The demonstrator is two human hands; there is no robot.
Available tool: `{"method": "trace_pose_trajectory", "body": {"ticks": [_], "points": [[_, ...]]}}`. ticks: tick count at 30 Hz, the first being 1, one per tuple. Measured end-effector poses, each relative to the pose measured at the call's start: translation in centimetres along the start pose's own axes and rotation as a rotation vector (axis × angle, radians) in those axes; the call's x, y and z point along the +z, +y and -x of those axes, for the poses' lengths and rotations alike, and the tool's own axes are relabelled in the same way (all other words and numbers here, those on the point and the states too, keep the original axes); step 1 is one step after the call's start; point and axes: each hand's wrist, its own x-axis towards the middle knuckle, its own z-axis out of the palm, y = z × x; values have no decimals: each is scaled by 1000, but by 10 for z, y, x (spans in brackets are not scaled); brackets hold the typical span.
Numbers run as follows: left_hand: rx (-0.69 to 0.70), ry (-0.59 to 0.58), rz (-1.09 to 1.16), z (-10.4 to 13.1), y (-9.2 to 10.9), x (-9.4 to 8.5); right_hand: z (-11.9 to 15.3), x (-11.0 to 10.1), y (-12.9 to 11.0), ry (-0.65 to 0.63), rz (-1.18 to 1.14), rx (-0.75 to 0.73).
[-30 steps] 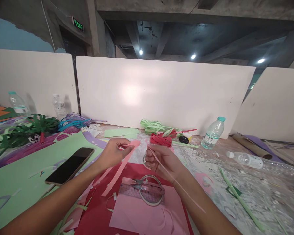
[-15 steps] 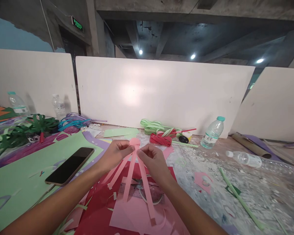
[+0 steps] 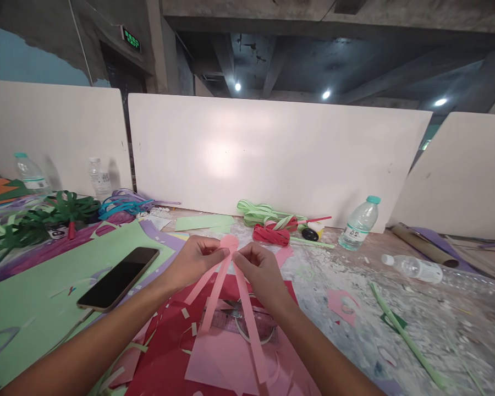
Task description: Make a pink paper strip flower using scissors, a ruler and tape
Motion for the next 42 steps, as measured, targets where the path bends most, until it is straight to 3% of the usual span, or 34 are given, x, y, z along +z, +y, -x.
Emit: {"method": "trace_pose_trajectory", "body": {"ticks": [42], "points": [[-48, -6, -51, 0, 0, -1, 5, 2, -2, 9, 23, 22]]}}
